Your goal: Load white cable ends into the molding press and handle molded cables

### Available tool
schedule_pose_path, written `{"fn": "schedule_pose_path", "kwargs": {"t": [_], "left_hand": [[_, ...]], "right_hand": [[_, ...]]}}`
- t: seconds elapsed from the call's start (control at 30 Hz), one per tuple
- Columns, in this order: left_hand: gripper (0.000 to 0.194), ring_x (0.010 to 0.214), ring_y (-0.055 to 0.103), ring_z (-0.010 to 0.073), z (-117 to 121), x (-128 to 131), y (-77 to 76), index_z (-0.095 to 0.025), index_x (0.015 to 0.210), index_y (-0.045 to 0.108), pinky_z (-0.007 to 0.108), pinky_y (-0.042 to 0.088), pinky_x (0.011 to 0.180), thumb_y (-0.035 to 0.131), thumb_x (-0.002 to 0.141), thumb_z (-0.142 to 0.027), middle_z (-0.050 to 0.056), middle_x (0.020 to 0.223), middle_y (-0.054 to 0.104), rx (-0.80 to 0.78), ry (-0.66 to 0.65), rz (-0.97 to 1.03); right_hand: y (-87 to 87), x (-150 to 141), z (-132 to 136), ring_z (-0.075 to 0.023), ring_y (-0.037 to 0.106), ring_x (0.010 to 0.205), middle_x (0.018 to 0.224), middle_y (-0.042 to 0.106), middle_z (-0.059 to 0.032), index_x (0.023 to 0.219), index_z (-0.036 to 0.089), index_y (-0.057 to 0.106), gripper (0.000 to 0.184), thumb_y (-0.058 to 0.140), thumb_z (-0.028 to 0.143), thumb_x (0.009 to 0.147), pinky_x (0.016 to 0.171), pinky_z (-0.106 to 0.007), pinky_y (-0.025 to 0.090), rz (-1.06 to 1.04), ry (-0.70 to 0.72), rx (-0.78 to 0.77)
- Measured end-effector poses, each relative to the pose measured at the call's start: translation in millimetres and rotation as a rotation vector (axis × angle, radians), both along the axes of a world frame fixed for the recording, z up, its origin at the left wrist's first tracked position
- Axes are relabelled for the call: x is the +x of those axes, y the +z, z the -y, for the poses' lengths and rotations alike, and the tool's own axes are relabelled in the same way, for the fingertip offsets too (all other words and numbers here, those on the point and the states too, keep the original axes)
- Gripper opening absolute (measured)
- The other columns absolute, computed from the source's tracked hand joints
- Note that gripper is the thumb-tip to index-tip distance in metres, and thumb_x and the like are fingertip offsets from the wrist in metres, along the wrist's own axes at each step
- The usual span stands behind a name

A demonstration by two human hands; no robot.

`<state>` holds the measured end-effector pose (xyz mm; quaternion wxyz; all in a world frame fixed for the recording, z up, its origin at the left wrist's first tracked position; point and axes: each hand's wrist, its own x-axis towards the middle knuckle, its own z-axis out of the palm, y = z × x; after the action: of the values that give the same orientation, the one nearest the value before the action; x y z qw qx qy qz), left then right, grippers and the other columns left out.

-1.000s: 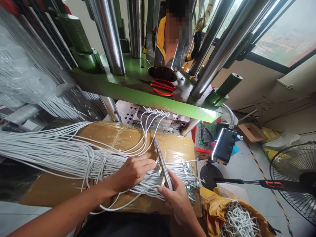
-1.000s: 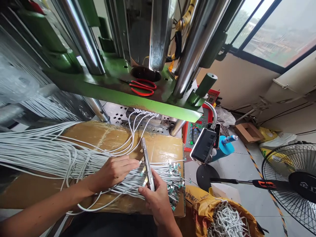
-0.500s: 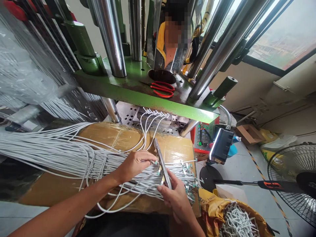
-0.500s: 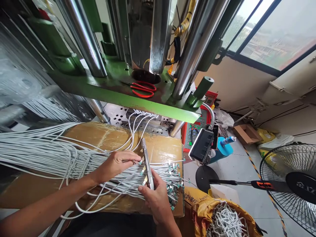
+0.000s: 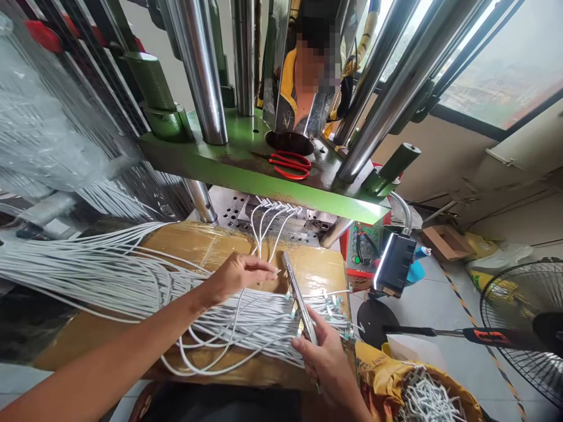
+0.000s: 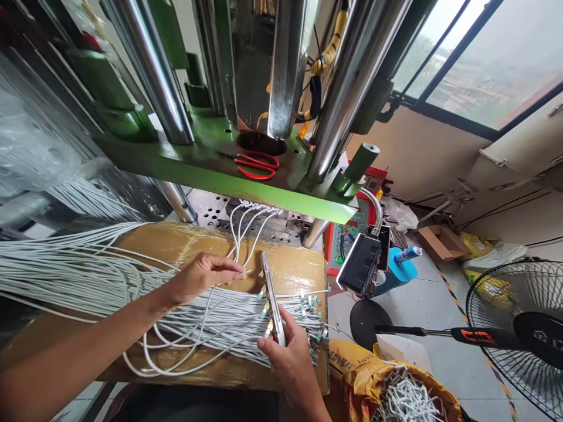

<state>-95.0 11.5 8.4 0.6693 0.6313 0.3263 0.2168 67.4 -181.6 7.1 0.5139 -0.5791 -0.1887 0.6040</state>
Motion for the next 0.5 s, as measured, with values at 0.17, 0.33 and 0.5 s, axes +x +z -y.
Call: {"fn": "schedule_pose_path", "kwargs": {"t": [0.17, 0.33, 0.5], "left_hand": [[0.021, 0.082, 0.067, 0.0179, 3, 21, -16.3, -0.021, 0.093, 0.076, 0.026, 0.048, 0.077, 0.056, 0.087, -0.020, 0.004, 0.088, 0.075, 0.700, -0.245, -0.169], [0.024, 0.083, 0.067, 0.0175, 2, 22, -30.0, -0.019, 0.096, 0.074, 0.027, 0.047, 0.079, 0.051, 0.091, -0.015, 0.004, 0.088, 0.075, 0.961, -0.284, -0.131], [0.022, 0.085, 0.067, 0.0180, 0, 22, -30.3, -0.018, 0.097, 0.072, 0.029, 0.046, 0.081, 0.050, 0.093, -0.016, 0.004, 0.091, 0.075, 1.016, -0.315, -0.118]], "right_hand": [[-4.4, -1, -1, -0.0023, 0.022, 0.045, 0.063, 0.043, 0.0083, 0.132, 0.020, 0.048, 0.073, 0.078, 0.033, 0.067, 0.037, -0.016, 0.019, -0.011, -0.021, -0.007], [-10.2, 2, -1, -0.0032, 0.024, 0.046, 0.066, 0.044, 0.0078, 0.134, 0.022, 0.047, 0.072, 0.076, 0.032, 0.069, 0.037, -0.016, 0.021, 0.021, 0.000, -0.015], [-17.5, 4, 1, -0.0035, 0.023, 0.044, 0.063, 0.043, 0.0083, 0.134, 0.022, 0.047, 0.071, 0.074, 0.032, 0.070, 0.036, -0.017, 0.020, 0.092, 0.039, -0.006]]}}
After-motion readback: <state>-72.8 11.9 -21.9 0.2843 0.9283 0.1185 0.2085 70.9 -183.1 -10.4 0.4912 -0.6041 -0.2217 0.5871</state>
